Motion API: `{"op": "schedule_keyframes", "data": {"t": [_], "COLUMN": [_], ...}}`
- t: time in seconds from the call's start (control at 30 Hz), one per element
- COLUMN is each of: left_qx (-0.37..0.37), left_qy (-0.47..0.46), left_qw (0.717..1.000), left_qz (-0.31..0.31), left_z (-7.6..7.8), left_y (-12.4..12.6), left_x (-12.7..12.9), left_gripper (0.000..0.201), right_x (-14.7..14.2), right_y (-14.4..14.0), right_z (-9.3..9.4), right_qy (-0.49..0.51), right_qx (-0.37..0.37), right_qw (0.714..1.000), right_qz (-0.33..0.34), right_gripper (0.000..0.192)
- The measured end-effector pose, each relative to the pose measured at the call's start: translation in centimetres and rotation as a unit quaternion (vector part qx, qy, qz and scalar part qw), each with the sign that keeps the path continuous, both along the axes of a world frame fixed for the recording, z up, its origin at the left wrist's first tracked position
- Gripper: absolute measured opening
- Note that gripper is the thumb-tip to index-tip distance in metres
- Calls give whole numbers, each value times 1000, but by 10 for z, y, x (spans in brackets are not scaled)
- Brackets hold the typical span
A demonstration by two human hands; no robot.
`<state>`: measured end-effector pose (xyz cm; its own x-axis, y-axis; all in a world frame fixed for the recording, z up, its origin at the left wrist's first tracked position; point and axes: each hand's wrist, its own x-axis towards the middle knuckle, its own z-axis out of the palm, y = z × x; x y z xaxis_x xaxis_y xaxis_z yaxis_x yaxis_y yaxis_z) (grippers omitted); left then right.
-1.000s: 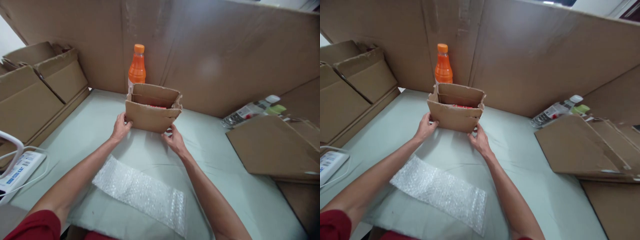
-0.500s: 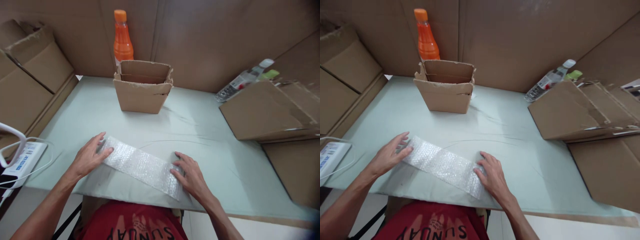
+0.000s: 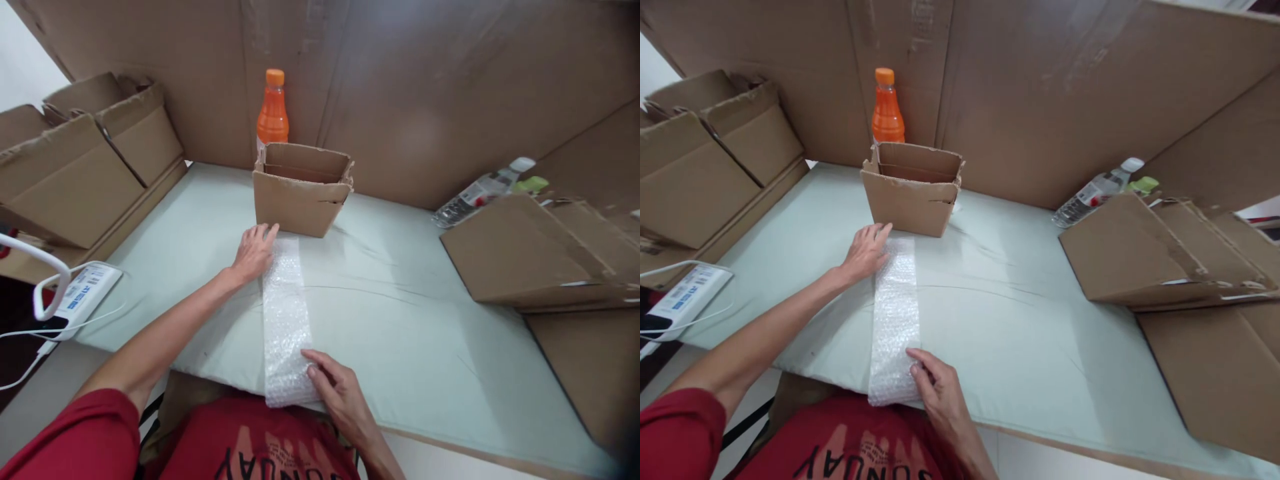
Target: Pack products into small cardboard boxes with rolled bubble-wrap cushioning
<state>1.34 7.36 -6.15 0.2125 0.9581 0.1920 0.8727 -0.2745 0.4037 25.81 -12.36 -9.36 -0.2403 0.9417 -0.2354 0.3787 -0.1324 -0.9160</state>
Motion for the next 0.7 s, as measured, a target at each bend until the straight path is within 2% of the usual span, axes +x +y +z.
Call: {"op": "schedule_keyframes", "data": {"t": [0.07, 0.13, 0.2, 0.27, 0.3, 0.33, 0.4, 0.47, 0.53, 0.57, 0.63, 0.7], "left_qx": [-16, -78, -196, -264, -279, -282, -265, -236, -210, -201, -191, -189], "left_qy": [-20, -93, -220, -322, -342, -348, -328, -309, -294, -280, -239, -198], "left_qw": [999, 985, 937, 885, 872, 872, 897, 921, 932, 937, 950, 959], "left_qz": [-42, -123, -188, -208, -210, -199, -133, -34, 40, 56, 68, 68], "left_z": [3, 6, 9, 10, 9, 6, -1, -11, -19, -22, -28, -33], "left_y": [-14, -48, -91, -130, -145, -156, -165, -160, -148, -141, -131, -125], "left_x": [4, -7, -26, -44, -49, -51, -45, -30, -16, -11, -5, -5], "left_gripper": [62, 52, 46, 58, 66, 72, 74, 62, 53, 52, 55, 59], "right_x": [-8, -9, -7, -8, -10, -14, -23, -31, -34, -32, -26, -18], "right_y": [-2, -2, 2, 11, 18, 25, 41, 53, 58, 58, 54, 50], "right_z": [2, 6, 10, 13, 13, 13, 10, 5, 1, -1, -2, -3], "right_qy": [24, 62, 120, 194, 233, 271, 339, 385, 393, 378, 295, 150], "right_qx": [-19, -54, -100, -137, -150, -160, -180, -195, -190, -169, -90, 46], "right_qw": [1000, 997, 988, 970, 959, 945, 916, 894, 891, 901, 942, 983], "right_qz": [4, 4, -10, -44, -65, -85, -113, -123, -127, -132, -132, -90], "right_gripper": [38, 38, 39, 40, 42, 44, 49, 53, 60, 62, 63, 55]}}
